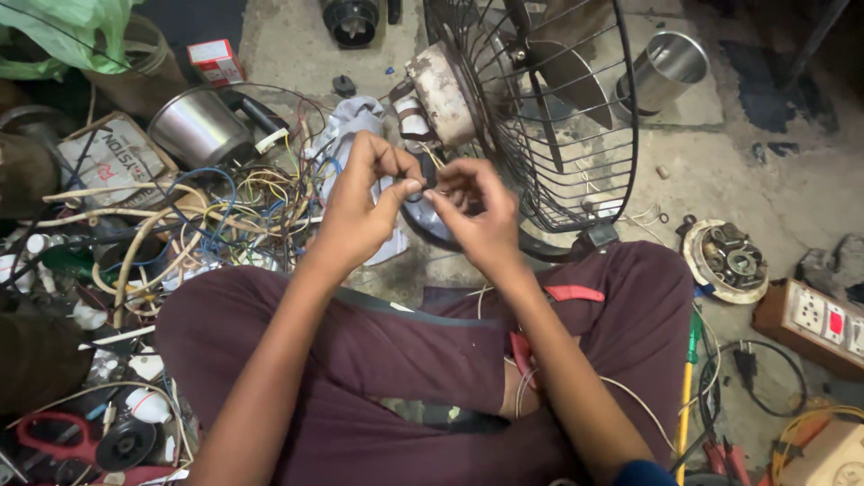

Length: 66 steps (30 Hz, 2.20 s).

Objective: The person repairs a fan by hand and using tape, applying electrical tape to internal wires and assembling the plastic base and housing components.

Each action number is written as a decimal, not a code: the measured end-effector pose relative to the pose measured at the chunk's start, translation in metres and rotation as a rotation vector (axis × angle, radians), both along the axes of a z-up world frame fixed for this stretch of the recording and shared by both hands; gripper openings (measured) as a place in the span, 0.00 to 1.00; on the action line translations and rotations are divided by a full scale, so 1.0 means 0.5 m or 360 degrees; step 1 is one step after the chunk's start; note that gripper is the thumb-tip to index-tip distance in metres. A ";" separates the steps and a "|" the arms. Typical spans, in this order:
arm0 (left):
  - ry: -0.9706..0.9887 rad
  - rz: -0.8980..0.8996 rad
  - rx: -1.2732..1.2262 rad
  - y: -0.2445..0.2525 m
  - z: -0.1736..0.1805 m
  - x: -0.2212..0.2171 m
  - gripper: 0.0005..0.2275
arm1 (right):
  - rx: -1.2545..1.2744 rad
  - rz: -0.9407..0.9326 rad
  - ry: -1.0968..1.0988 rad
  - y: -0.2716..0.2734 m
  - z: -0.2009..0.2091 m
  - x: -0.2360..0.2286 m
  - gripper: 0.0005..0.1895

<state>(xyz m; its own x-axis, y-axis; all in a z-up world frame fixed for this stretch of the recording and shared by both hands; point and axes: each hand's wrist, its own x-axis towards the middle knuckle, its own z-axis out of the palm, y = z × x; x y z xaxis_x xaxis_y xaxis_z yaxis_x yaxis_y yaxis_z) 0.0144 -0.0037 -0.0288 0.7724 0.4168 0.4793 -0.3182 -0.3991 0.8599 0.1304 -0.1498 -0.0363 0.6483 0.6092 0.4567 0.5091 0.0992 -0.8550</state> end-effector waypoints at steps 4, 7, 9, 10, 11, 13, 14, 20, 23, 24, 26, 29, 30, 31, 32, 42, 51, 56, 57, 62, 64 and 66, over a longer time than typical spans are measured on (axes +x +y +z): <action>0.0018 -0.0080 -0.0060 0.005 0.028 -0.009 0.14 | 0.0050 0.0115 -0.0190 0.003 0.005 0.005 0.06; 0.0081 -0.0068 0.0098 0.007 0.040 -0.020 0.16 | 0.0057 0.0098 -0.0278 0.002 0.001 0.006 0.06; 0.0093 -0.0027 0.0373 0.013 0.044 -0.022 0.18 | 0.0020 0.0104 -0.0329 0.003 -0.004 0.007 0.07; 0.0121 0.0050 0.0514 0.015 0.044 -0.020 0.18 | 0.0057 0.0114 -0.0363 0.003 -0.006 0.008 0.07; 0.0149 0.0138 0.0655 0.017 0.043 -0.020 0.17 | 0.0095 0.0135 -0.0398 0.004 -0.007 0.009 0.08; 0.0193 0.0221 0.0777 0.025 0.038 -0.019 0.16 | 0.0101 0.0182 -0.0401 0.005 -0.007 0.012 0.10; 0.0207 0.0216 0.0757 0.031 0.034 -0.016 0.16 | 0.0067 0.0207 -0.0369 0.004 -0.006 0.014 0.11; 0.0258 -0.0235 -0.0061 0.054 0.013 0.000 0.13 | 0.0014 0.0207 -0.0819 -0.011 -0.008 0.029 0.17; 0.0348 -0.0280 -0.0140 0.056 0.021 0.009 0.17 | 0.0052 0.0172 -0.0795 -0.013 -0.008 0.032 0.16; 0.0365 -0.0277 -0.0103 0.052 0.027 0.009 0.19 | 0.0072 0.0154 -0.0745 -0.014 -0.008 0.031 0.16; 0.0343 -0.0146 0.0071 0.043 0.043 0.005 0.15 | 0.0070 0.0171 -0.0681 -0.012 -0.002 0.031 0.14; 0.0150 0.0049 0.0711 0.034 0.066 -0.006 0.10 | 0.0036 0.0132 -0.0642 -0.011 0.003 0.029 0.10; 0.0054 0.0116 0.0987 0.032 0.071 -0.009 0.09 | 0.0020 0.0113 -0.0640 -0.011 0.003 0.027 0.09; 0.0023 0.0149 0.1108 0.027 0.074 -0.011 0.08 | 0.0000 0.0099 -0.0590 -0.014 0.002 0.027 0.09; -0.0009 0.0182 0.1229 0.023 0.075 -0.012 0.08 | -0.0020 0.0084 -0.0539 -0.017 0.001 0.027 0.08; 0.0081 0.0585 0.1409 -0.013 0.033 -0.002 0.10 | -0.0007 0.0130 -0.0697 -0.040 0.009 -0.027 0.16; 0.0002 0.0731 0.1961 -0.013 0.003 -0.003 0.11 | -0.0174 -0.0050 -0.0846 -0.285 0.005 -0.081 0.16; 0.0102 0.0514 0.1539 -0.042 0.010 -0.008 0.06 | -0.0074 -0.0633 -0.0753 -0.367 0.058 -0.047 0.10; 0.0135 0.0500 0.1399 -0.045 0.013 -0.009 0.06 | -0.0046 -0.0656 -0.0799 -0.371 0.067 -0.041 0.10; 0.0372 0.0511 0.1075 -0.052 0.026 0.003 0.07 | 0.0069 -0.0652 -0.0853 -0.356 0.096 -0.022 0.11; 0.0441 0.0502 0.1013 -0.052 0.032 0.005 0.08 | 0.0110 -0.0640 -0.0830 -0.344 0.101 -0.022 0.10; 0.0483 0.0497 0.0978 -0.053 0.036 0.005 0.08 | 0.0142 -0.0632 -0.0811 -0.334 0.104 -0.025 0.11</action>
